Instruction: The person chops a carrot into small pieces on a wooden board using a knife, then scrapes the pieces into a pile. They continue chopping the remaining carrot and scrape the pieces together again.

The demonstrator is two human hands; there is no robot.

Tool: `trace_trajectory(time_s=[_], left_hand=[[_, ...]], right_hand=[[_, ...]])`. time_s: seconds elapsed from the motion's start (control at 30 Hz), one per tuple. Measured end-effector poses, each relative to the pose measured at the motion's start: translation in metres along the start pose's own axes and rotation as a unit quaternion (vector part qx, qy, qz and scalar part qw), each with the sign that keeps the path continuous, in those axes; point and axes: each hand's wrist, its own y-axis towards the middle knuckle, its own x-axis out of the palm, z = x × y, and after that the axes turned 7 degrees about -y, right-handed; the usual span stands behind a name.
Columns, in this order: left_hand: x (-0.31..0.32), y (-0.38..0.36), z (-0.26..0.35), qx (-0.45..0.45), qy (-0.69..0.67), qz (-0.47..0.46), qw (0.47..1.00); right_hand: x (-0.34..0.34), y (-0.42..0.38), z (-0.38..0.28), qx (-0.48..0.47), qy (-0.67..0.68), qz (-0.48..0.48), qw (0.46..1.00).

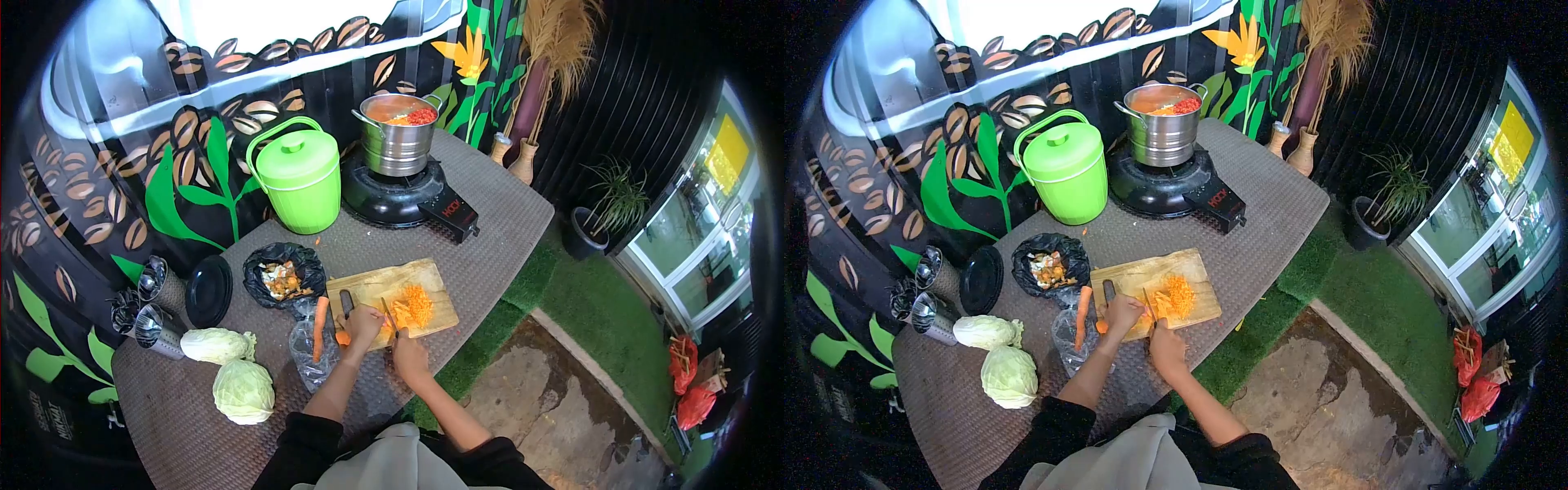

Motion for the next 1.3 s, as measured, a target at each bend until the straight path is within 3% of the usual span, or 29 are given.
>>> trace_trajectory(time_s=[0.07, 0.3, 0.47, 0.57, 0.7, 0.9, 0.97, 1.03, 1.2, 1.27, 1.3], left_hand=[[0.004, 0.003, -0.006, -0.001, -0.006, 0.000, 1.000], [-0.011, -0.013, 0.023, 0.004, 0.061, 0.033, 0.998], [-0.010, -0.012, 0.018, 0.003, 0.072, 0.038, 0.997], [-0.005, -0.012, 0.001, -0.018, 0.001, 0.011, 1.000], [0.004, -0.008, -0.010, -0.026, -0.030, 0.019, 0.999], [0.010, 0.010, -0.019, -0.007, -0.027, -0.001, 1.000], [0.011, 0.008, -0.018, -0.012, -0.029, -0.001, 0.999], [0.010, 0.007, -0.018, 0.071, -0.015, 0.031, 0.997], [-0.001, 0.000, 0.002, 0.050, -0.006, 0.031, 0.998], [0.000, -0.003, 0.001, 0.033, 0.008, 0.032, 0.999], [0.000, -0.003, 0.001, 0.009, 0.007, 0.025, 1.000]], right_hand=[[0.011, -0.004, 0.003, -0.025, -0.016, 0.048, 0.998], [0.029, 0.001, 0.003, -0.035, -0.050, 0.042, 0.997], [-0.005, 0.027, 0.008, -0.033, 0.002, -0.050, 0.998], [-0.015, 0.037, 0.014, -0.037, 0.032, -0.106, 0.993], [-0.018, 0.017, 0.006, -0.031, 0.016, -0.108, 0.994], [-0.006, -0.001, -0.007, 0.012, 0.030, -0.027, 0.999], [0.009, -0.002, -0.004, -0.008, -0.033, -0.001, 0.999], [0.016, 0.003, -0.004, -0.012, -0.041, -0.007, 0.999], [0.021, 0.022, 0.007, -0.023, -0.003, 0.015, 1.000], [0.013, 0.034, 0.018, -0.043, 0.037, -0.014, 0.998], [-0.004, 0.043, 0.019, -0.031, 0.076, -0.081, 0.993]])
